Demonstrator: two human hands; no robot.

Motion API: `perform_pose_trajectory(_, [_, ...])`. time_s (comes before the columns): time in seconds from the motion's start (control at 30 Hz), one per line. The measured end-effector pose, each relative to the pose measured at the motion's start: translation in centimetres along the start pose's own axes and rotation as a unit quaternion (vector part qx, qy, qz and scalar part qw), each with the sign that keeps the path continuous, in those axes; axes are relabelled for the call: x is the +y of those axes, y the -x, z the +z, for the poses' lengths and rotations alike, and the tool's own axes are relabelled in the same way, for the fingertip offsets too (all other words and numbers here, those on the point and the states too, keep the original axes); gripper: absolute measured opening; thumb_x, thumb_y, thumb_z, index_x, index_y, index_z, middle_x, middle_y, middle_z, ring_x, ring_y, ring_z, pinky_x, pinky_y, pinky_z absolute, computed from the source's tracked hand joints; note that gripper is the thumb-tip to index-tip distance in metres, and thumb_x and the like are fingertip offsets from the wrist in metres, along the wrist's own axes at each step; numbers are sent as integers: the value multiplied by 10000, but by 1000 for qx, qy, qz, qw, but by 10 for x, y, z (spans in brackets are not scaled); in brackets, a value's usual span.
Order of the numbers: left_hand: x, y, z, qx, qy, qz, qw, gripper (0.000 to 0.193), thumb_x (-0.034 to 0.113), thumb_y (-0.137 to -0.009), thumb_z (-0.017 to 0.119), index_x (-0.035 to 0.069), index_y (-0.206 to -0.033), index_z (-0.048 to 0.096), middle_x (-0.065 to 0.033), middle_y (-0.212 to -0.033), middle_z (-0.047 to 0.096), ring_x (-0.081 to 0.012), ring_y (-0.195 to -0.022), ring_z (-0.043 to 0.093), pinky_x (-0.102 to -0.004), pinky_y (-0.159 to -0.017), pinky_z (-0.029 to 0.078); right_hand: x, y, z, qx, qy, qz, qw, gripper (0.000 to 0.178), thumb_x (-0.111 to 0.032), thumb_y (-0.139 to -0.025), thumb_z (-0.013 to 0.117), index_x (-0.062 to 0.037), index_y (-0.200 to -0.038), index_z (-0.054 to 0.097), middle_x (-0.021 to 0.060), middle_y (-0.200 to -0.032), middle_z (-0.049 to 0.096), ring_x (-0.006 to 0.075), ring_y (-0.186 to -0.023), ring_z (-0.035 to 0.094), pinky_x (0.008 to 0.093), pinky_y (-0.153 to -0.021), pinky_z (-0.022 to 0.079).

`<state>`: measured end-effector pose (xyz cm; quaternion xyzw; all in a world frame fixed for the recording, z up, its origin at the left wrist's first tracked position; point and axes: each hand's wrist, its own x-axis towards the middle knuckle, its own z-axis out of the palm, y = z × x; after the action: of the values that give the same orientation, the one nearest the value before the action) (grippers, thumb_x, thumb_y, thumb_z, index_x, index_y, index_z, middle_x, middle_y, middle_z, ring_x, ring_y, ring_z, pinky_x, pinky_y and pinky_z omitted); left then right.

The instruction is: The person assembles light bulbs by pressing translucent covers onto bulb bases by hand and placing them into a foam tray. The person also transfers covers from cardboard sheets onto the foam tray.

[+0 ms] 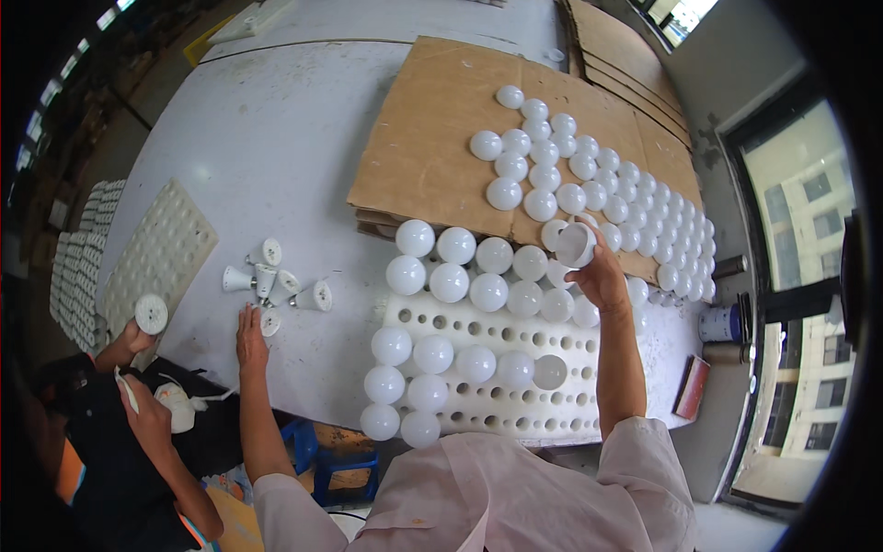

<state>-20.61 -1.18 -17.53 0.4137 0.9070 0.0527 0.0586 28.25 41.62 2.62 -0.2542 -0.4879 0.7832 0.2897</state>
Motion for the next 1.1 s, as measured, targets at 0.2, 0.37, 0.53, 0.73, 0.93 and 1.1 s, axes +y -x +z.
perform_pose_trajectory(0.2, [32, 25, -10, -25, 25, 63, 997, 537, -62, -659, 724, -36, -1128, 464, -297, -1280, 493, -437, -1167, 494, -440, -995, 416, 26, 83, -5, 33, -27, -19, 999, 850, -317, -782, 745, -79, -1448, 275, 128, -1230, 543, 210, -1029, 620, 336, -770, 584])
perform_pose_trajectory(0.37, [100, 49, -19, -91, 87, -15, 992, 505, -7, -671, 738, -40, -1111, 494, -265, -1117, 598, -424, -1058, 565, -446, -908, 453, 44, 125, -13, 36, -103, -18, 994, 865, -323, -683, 836, -131, -1372, 350, 182, -1246, 527, 302, -1032, 608, 318, -679, 567])
perform_pose_trajectory(0.53, [103, 81, -13, 65, 410, -152, 897, 490, 39, -745, 660, -56, -1196, 491, -183, -1119, 635, -261, -857, 663, -354, -728, 518, 44, 138, 7, -1, -30, -49, 998, 932, -225, -634, 872, -154, -1378, 315, 171, -1246, 526, 287, -1025, 611, 328, -695, 566])
perform_pose_trajectory(0.73, [234, 122, -134, -100, 751, -9, 653, 435, 17, -746, 591, -98, -1162, 533, -223, -1161, 620, -196, -764, 651, -274, -630, 505, 54, 142, 32, -74, -11, -34, 997, 873, -185, -595, 877, -128, -1303, 371, 91, -1209, 554, 201, -1055, 585, 334, -777, 564])
perform_pose_trajectory(0.93, [320, 131, -149, -365, 604, 128, 697, 483, 140, -671, 759, -42, -1095, 616, -98, -1015, 655, -153, -935, 596, -302, -845, 470, 61, 150, 60, -123, 235, -89, 960, 834, -134, -594, 846, -112, -1304, 409, 74, -1196, 564, 201, -1115, 540, 365, -921, 463])
perform_pose_trajectory(1.1, [336, 129, -148, -373, 546, 183, 728, 515, 207, -667, 797, -43, -1083, 624, -105, -964, 663, -150, -885, 605, -299, -816, 479, 52, 158, 82, -171, 338, -74, 923, 790, -165, -611, 849, -98, -1290, 451, 84, -1193, 565, 258, -1098, 552, 370, -916, 455])
